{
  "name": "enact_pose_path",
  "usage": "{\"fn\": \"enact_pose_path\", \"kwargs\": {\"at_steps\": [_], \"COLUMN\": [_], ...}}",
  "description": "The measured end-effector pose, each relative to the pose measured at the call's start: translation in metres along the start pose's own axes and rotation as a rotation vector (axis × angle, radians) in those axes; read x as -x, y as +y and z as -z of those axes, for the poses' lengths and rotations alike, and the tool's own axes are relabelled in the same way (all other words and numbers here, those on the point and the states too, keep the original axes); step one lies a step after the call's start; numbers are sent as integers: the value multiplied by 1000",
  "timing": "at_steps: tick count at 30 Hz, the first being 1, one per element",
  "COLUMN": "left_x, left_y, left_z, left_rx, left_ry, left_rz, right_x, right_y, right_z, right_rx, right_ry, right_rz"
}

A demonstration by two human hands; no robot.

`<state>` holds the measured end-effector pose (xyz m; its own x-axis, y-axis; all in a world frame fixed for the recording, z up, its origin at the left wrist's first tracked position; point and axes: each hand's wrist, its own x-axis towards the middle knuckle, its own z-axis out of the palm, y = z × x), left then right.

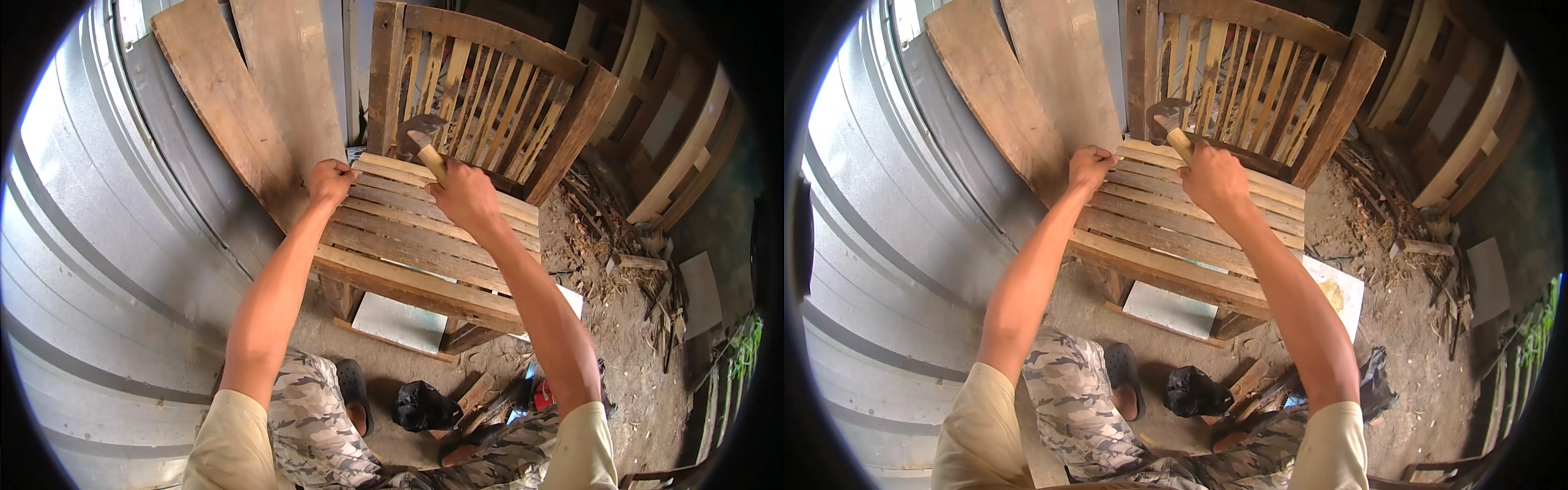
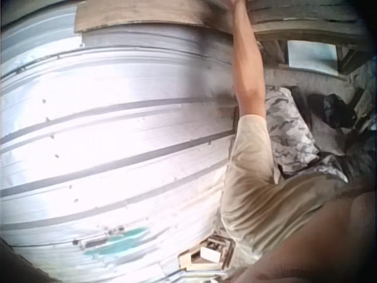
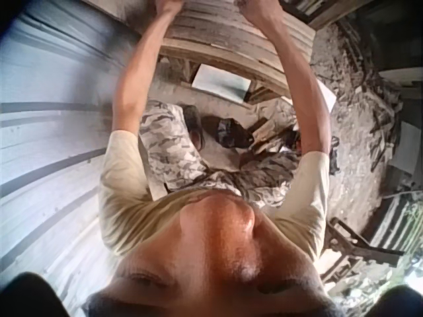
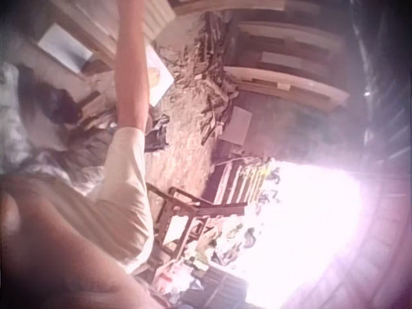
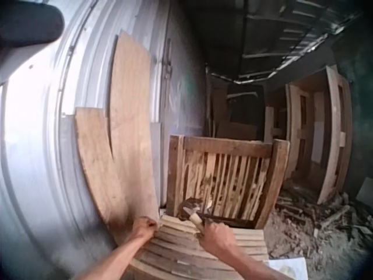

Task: The person sits on the floor and repeatedly hammers nails into the slats of a wooden chair seat using a hammer. They retrieve nails from a small container and secure the slats to the chair frame.

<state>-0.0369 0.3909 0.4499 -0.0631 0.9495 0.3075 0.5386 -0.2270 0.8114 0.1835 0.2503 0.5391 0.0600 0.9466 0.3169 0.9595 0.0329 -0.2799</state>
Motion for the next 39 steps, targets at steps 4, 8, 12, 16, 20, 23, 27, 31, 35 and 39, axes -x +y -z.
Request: {"fn": "enact_pose_path", "kwargs": {"at_steps": [4,8,12,16,20,23,27,31,35,39], "left_x": [9,11,6,3,4,9,7,14,16,14], "left_y": [2,7,12,12,9,12,2,10,17,16], "left_z": [-1,4,9,5,2,1,3,0,1,1], "left_rx": [16,-51,-16,-56,-62,-38,-25,-137,-6,37], "left_ry": [34,8,-63,-28,-9,4,29,115,52,-117], "left_rz": [51,96,121,96,91,117,101,-46,-227,-142], "right_x": [-23,-25,-23,-26,-28,-28,-28,-30,-29,-26], "right_y": [4,2,5,8,10,11,10,12,13,11], "right_z": [-37,-50,-53,-54,-54,-55,-60,-58,-55,-59], "right_rx": [66,80,39,-9,-69,-71,-67,-43,-34,-33], "right_ry": [-63,-122,-108,-97,-112,-117,-89,-132,-116,-56], "right_rz": [-42,-60,-82,-100,-133,-144,-130,-128,-123,-118]}}
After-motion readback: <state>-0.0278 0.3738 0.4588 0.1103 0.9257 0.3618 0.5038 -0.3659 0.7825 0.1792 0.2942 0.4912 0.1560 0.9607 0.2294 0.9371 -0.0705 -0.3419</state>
